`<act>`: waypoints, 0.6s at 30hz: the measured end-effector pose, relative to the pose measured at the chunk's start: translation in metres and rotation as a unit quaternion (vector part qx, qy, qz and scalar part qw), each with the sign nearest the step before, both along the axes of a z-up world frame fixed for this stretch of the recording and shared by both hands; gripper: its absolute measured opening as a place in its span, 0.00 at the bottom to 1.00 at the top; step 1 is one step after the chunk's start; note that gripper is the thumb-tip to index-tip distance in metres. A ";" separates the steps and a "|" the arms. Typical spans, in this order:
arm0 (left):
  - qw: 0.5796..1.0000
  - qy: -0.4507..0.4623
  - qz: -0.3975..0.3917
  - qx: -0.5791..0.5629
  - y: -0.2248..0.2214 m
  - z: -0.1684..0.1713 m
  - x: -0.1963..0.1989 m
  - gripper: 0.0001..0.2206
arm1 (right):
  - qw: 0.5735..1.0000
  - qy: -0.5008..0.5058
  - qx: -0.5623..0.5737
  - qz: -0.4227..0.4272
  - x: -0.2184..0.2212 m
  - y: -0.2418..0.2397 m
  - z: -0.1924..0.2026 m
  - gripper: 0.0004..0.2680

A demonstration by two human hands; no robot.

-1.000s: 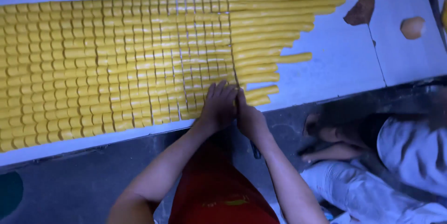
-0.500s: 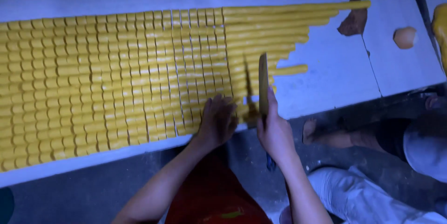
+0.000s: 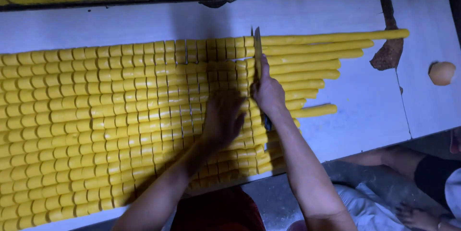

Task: The person uses a knife to cut long yellow dough rolls into small uniform pieces on a white table. The person works methodically across multiple rows, separating the cut pieces with the knife and hand. The cut pieces remain on the table in neat rows.

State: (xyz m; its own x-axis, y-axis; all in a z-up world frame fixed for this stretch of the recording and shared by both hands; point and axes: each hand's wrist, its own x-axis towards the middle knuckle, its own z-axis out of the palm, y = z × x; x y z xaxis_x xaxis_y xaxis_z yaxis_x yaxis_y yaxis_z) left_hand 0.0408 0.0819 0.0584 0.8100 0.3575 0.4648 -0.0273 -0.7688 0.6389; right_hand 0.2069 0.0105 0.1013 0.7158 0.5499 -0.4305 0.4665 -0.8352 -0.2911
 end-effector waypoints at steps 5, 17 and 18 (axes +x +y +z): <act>0.994 -0.017 0.046 0.096 0.070 -0.060 0.110 0.23 | 0.999 -0.017 -0.025 0.018 0.004 0.006 -0.013 0.33; 0.979 -0.024 0.102 0.174 0.097 -0.062 0.166 0.10 | 0.997 0.038 -0.050 0.044 0.037 0.058 0.021 0.30; 0.981 0.002 0.099 0.169 0.094 -0.066 0.163 0.14 | 0.994 0.067 -0.076 0.034 0.028 0.055 0.030 0.30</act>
State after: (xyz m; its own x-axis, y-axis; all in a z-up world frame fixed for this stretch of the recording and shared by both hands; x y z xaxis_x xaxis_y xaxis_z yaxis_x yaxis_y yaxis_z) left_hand 0.2041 0.1757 -0.0072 0.7422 0.3330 0.5817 0.1450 -0.9271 0.3457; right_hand 0.2351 0.0653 0.1308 0.6098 0.5168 -0.6009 0.4899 -0.8417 -0.2268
